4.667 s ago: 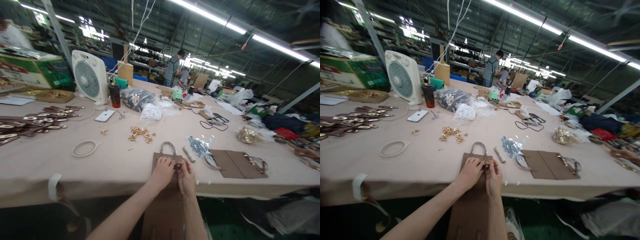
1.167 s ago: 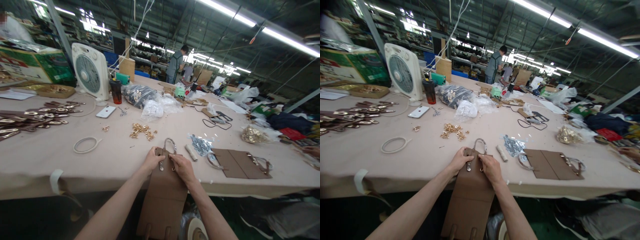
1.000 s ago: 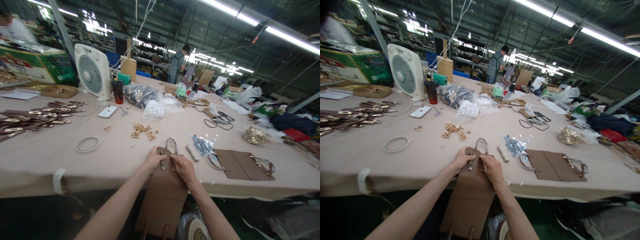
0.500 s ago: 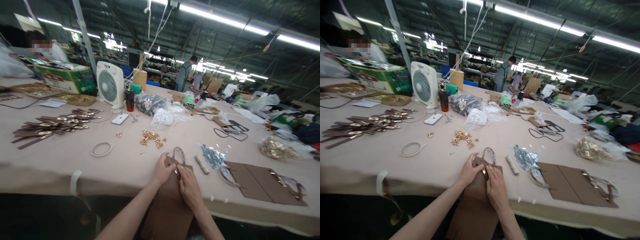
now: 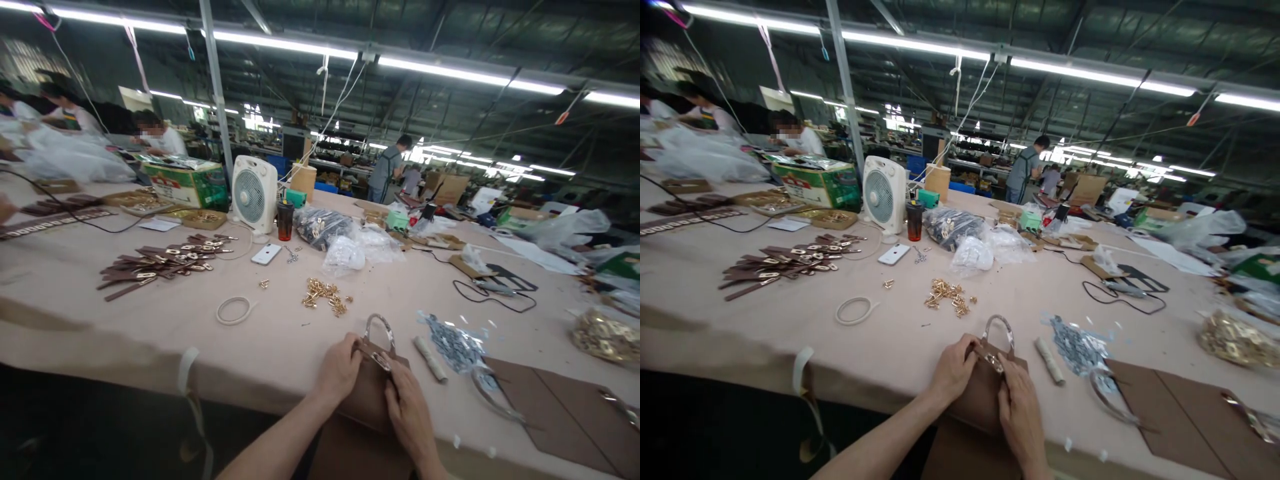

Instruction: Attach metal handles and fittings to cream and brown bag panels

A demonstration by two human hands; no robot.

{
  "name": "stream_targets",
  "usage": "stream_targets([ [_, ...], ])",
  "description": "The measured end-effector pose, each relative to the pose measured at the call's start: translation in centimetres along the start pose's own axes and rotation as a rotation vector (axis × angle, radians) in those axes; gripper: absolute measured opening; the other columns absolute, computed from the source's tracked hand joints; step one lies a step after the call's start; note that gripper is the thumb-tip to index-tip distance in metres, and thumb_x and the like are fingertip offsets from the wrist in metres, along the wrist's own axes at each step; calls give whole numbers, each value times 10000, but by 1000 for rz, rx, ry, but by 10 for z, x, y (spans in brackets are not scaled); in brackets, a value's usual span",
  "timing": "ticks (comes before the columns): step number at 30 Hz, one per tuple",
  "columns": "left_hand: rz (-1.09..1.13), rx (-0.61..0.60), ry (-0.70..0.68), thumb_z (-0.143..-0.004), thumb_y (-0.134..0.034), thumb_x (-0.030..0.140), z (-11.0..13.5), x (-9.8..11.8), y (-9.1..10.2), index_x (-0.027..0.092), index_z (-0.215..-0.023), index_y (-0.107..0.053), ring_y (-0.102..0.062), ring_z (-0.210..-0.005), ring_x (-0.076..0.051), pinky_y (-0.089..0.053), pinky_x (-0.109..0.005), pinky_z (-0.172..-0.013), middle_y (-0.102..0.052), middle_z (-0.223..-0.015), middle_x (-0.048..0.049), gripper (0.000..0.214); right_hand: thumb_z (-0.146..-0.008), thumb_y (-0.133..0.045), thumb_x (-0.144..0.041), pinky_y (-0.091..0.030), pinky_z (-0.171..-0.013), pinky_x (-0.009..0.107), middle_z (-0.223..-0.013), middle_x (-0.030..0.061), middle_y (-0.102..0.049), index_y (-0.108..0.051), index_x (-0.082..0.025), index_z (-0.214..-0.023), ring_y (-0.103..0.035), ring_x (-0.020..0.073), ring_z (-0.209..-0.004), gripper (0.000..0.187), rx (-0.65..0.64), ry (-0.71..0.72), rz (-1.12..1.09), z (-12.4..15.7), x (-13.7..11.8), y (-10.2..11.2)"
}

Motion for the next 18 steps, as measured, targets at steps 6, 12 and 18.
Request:
stream_targets([
  [6,-40,91,174,-1037,-401,479,-3,-11,-4,115,-1424,-563,-736,-986,-320,-485,-344,-905,-776,-1030,-214,555,-981,-543,-398,-541,-1068,521,-1374,116,-681,-613,-264,-1409,-662,309,-1236,454,173,-169,-167,-35,-16,11],
  [12,-221,30,176,-1062,-298,456,-5,-9,-7,154,-1483,-522,-748,-925,-343,-500,-389,-843,-770,-1060,-218,565,-973,-585,-408,-565,-978,420,-1184,98,-765,-749,-235,-1136,-713,249,-1061,289,90,-68,-325,-142,-57,-13],
  [18,-251,-29,224,-1062,-284,418,-7,-2,1,168,-1354,-605,-750,-893,-349,-508,-390,-779,-780,-1018,-212,500,-888,-621,-237,-563,-798,322,-914,59,-800,-812,-262,-871,-741,208,-828,193,-244,-62,-60,-213,-65,-86],
])
Point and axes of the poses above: each hand's wrist, its own z-axis away from the middle knuckle, its own y-axis out of the back of the hand, x = y × z, the point moved 4 cm from there along -z, towards the middle knuckle
